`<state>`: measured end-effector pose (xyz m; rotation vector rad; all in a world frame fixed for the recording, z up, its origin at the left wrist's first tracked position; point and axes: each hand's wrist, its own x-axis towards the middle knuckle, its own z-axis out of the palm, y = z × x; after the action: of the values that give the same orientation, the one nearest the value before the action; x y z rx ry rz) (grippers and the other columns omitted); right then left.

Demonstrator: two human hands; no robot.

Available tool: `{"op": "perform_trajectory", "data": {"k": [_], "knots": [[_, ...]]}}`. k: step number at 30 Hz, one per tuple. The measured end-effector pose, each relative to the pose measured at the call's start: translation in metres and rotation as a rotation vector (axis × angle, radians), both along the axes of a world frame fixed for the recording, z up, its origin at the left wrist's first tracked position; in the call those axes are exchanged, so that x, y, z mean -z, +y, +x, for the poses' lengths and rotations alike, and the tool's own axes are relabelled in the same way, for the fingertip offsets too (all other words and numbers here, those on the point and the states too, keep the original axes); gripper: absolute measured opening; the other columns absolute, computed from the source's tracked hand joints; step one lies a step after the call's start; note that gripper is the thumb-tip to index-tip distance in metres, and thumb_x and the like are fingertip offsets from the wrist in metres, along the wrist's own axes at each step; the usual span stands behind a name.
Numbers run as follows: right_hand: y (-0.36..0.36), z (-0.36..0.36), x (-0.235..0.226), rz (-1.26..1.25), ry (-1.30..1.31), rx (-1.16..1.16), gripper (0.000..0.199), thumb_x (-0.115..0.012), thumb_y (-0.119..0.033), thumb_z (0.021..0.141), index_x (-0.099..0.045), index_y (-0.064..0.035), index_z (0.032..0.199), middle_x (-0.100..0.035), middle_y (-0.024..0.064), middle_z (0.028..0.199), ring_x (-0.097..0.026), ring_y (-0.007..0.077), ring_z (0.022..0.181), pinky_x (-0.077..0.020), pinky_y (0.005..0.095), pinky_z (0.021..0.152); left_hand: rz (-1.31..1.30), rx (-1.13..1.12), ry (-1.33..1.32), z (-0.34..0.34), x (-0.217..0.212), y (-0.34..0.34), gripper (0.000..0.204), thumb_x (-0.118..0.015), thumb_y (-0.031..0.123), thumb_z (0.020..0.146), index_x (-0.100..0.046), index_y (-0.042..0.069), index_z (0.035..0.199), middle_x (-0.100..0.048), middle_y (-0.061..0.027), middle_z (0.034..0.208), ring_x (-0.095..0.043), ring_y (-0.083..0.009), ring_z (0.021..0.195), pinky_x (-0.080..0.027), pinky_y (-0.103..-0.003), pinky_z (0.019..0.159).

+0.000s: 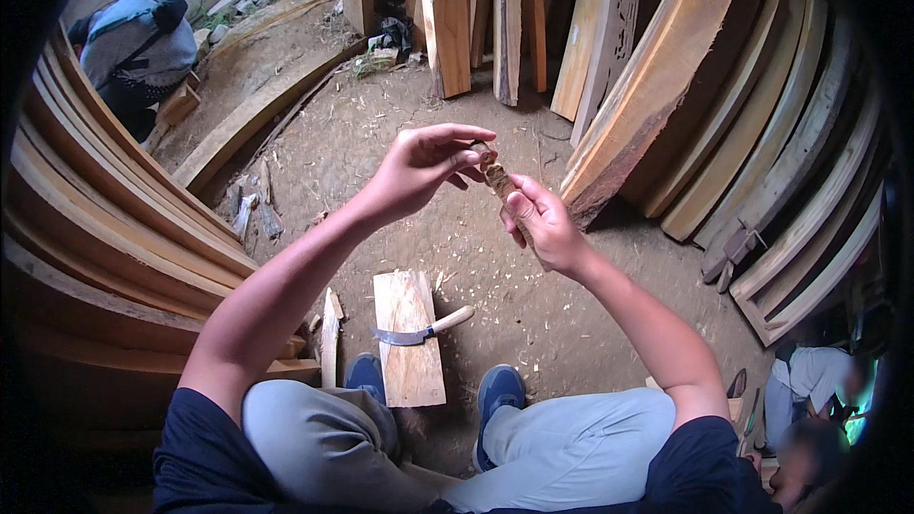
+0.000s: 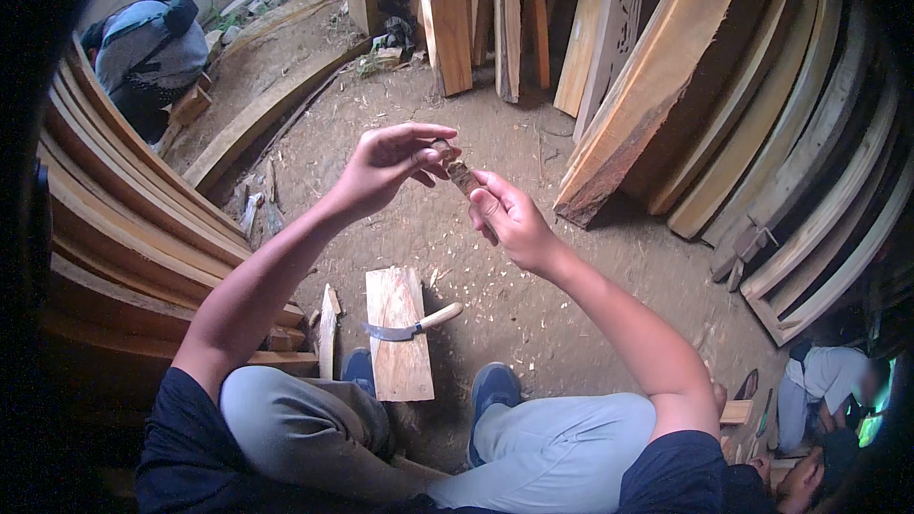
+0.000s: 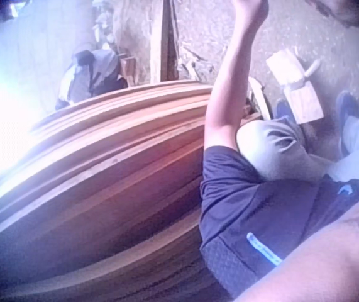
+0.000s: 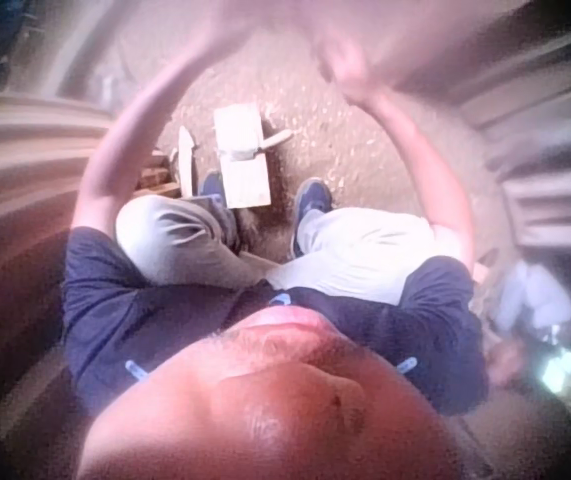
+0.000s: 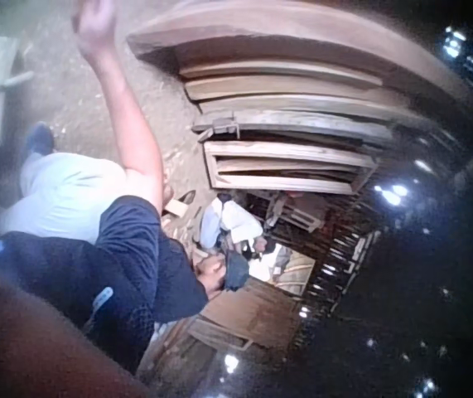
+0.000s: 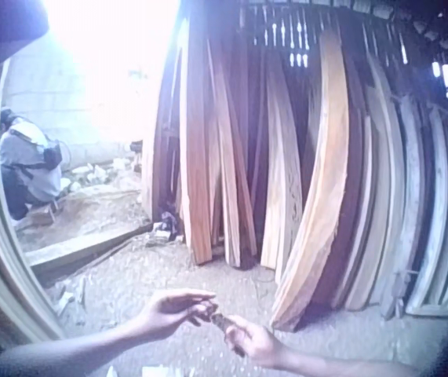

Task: The person sits on the ground and uses a knife to carve a small piece of wood held against a larger block. They repeatedly shave and shape the wood, occasionally pausing to inspect the carved piece.

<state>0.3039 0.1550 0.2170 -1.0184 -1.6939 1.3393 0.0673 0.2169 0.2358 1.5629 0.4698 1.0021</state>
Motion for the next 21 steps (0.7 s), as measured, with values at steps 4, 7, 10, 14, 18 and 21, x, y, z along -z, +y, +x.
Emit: {"op": "perform_trajectory", "data": {"k": [4,7,10,14,18,21], "knots": [[-0.001,0.0,0.003,-0.033,0.043,0.019,0.059,-0.046,-0.042,0.106,-0.038,0.0009,0.145,-0.053,-0.0001,0.083,-0.048,0.0062,0.065,-0.0401,0.0219,0.054,-0.06,-0.021,-0.039,0.005,-0.002,-0.009,0.038,-0.056,0.025,0.104,-0.056,0.006,0.137,-0.07,-0.0099,0.118,-0.069,-0.0162,0.099,-0.057,-0.029,0.079],[0.0,-0.001,0.006,-0.037,0.063,0.027,0.058,-0.047,-0.043,0.105,-0.039,-0.0005,0.144,-0.053,0.0001,0.084,-0.049,0.0062,0.065,-0.0403,0.0219,0.054,-0.154,-0.001,-0.122,0.007,0.0,-0.011,0.042,-0.057,0.033,0.102,-0.056,0.007,0.136,-0.067,-0.0114,0.123,-0.068,-0.0148,0.099,-0.057,-0.028,0.076],[0.0,-0.003,0.008,-0.056,0.068,0.043,0.055,-0.048,-0.043,0.105,-0.041,-0.0024,0.142,-0.054,0.0002,0.085,-0.05,0.0061,0.067,-0.0409,0.0221,0.056,-0.163,-0.102,-0.116,0.015,0.005,-0.014,0.038,-0.061,0.031,0.101,-0.061,0.006,0.129,-0.069,-0.0069,0.113,-0.069,-0.0129,0.093,-0.056,-0.026,0.072],[-0.002,-0.005,0.006,-0.084,0.062,0.047,0.053,-0.049,-0.042,0.105,-0.042,-0.0048,0.142,-0.055,-0.0001,0.086,-0.051,0.0062,0.071,-0.0423,0.0227,0.061,-0.156,-0.171,-0.058,0.022,0.014,-0.008,0.035,-0.066,0.028,0.098,-0.062,0.006,0.126,-0.071,-0.0052,0.109,-0.068,-0.0111,0.091,-0.056,-0.026,0.071],[-0.001,-0.004,0.01,-0.092,0.089,0.058,0.051,-0.048,-0.042,0.105,-0.041,-0.0075,0.142,-0.056,0.0009,0.087,-0.052,0.0077,0.073,-0.0439,0.0234,0.063,-0.298,-0.081,-0.162,0.016,0.012,-0.008,0.037,-0.055,0.033,0.103,-0.061,0.007,0.129,-0.069,-0.0088,0.118,-0.068,-0.0141,0.093,-0.057,-0.028,0.073],[-0.001,-0.005,0.009,-0.17,0.152,0.048,0.051,-0.047,-0.042,0.106,-0.04,-0.0067,0.142,-0.057,0.0015,0.089,-0.052,0.008,0.076,-0.0441,0.0233,0.065,-0.361,-0.13,-0.16,0.011,0.013,-0.007,0.034,-0.053,0.03,0.104,-0.061,0.007,0.127,-0.07,-0.0085,0.113,-0.07,-0.0172,0.088,-0.058,-0.029,0.07]]}}
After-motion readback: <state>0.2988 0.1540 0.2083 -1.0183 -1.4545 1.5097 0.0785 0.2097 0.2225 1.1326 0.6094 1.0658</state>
